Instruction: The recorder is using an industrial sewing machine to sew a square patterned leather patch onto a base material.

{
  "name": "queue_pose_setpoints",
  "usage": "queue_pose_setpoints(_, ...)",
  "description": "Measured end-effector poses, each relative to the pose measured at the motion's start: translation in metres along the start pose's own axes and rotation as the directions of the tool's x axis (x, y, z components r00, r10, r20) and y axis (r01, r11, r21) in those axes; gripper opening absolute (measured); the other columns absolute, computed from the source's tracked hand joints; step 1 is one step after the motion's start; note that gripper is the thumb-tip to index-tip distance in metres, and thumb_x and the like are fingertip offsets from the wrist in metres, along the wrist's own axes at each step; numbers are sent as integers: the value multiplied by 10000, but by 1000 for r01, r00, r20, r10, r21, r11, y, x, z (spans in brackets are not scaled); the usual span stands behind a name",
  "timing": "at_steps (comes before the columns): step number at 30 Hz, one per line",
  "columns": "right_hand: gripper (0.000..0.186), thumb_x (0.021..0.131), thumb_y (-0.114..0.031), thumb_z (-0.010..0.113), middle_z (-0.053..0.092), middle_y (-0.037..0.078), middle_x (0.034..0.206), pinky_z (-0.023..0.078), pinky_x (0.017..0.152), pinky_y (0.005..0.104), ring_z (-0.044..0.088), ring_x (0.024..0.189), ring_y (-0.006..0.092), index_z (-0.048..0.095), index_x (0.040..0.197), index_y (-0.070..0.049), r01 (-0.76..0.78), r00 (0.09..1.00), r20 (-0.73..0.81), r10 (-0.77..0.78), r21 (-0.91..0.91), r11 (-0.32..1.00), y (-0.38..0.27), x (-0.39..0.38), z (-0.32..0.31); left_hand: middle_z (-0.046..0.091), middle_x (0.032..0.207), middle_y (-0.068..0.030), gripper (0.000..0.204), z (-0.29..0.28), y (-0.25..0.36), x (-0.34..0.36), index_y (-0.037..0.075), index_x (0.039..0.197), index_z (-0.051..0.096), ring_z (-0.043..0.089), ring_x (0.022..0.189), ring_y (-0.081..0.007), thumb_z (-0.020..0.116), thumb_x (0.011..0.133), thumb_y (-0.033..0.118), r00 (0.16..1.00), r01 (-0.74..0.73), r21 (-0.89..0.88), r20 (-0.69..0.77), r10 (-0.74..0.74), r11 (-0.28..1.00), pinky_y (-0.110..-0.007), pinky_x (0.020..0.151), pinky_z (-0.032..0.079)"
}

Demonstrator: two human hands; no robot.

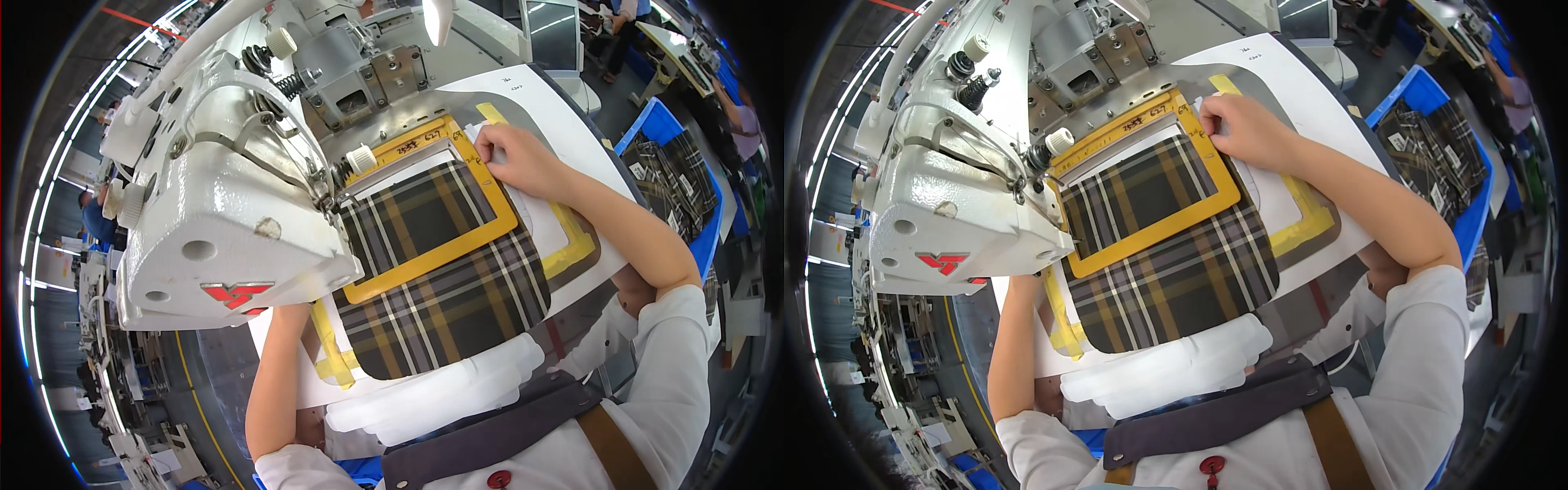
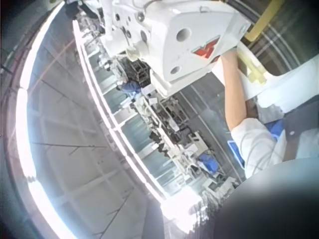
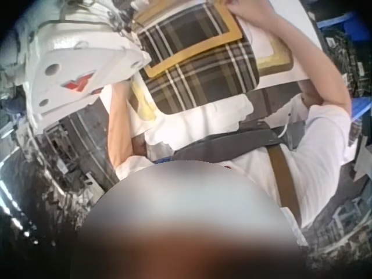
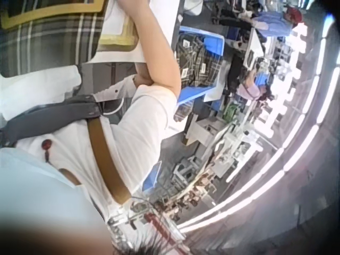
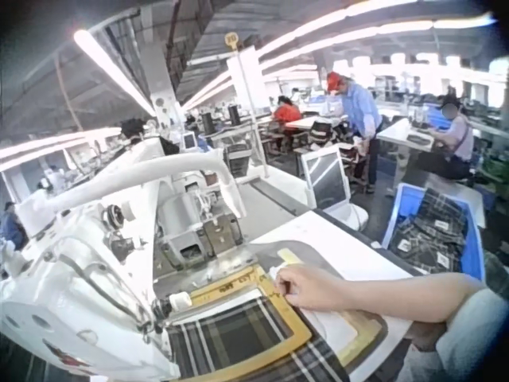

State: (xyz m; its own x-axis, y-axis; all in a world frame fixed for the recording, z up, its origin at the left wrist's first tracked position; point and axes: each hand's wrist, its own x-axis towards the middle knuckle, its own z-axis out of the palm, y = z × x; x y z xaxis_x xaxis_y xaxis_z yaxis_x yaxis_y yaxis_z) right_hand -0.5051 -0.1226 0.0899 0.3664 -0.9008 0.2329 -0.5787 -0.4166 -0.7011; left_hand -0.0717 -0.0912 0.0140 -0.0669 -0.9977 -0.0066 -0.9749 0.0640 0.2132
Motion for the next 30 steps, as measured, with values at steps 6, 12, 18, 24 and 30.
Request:
queue_pose_setpoints(6,90,776,-33,601,606,114,751,466,649,323,591,689,215,566,848,9,62,985,-162,-55,36,997,35,53,14,669,1021,-104,243,8,-16,-9,40,1015,662,620,968,-290,597,876,229,999,44,7,23,-44,999,-386,870,482)
queue_pose_setpoints(12,149,813,-100,644,634,80,881,472,729,309,606,827,192,577,917,-17,-62,920,-375,115,152,986,19,50,20,667,1013,-105,236,-10,-3,-24,34,1003,662,619,963,-295,583,885,223,992,90,99,80,-98,991,-388,871,480)
queue_pose_setpoints(18,249,848,-233,670,658,87,1080,439,923,370,611,1043,249,617,1030,-71,512,859,112,-499,-156,845,-37,-88,6,655,1016,-157,253,-67,69,-114,5,952,648,609,916,-343,661,811,215,884,-461,-309,-241,401,832,-433,839,477)
queue_pose_setpoints(24,471,866,-380,643,623,103,1224,393,971,381,532,1208,243,619,1178,-29,502,859,232,-456,-554,664,-58,-118,14,527,1311,-192,576,-62,118,-130,25,1256,534,517,1174,-374,682,790,329,841,-539,-70,23,541,840,-482,1027,381)
queue_pose_setpoints(30,499,885,-400,612,612,113,1232,358,978,353,506,1228,226,617,1182,1,430,900,280,-333,-694,578,-66,-123,13,475,1380,-207,645,-65,128,-128,25,1303,501,456,1266,-382,704,774,334,865,-495,-112,31,501,861,-483,1070,340)
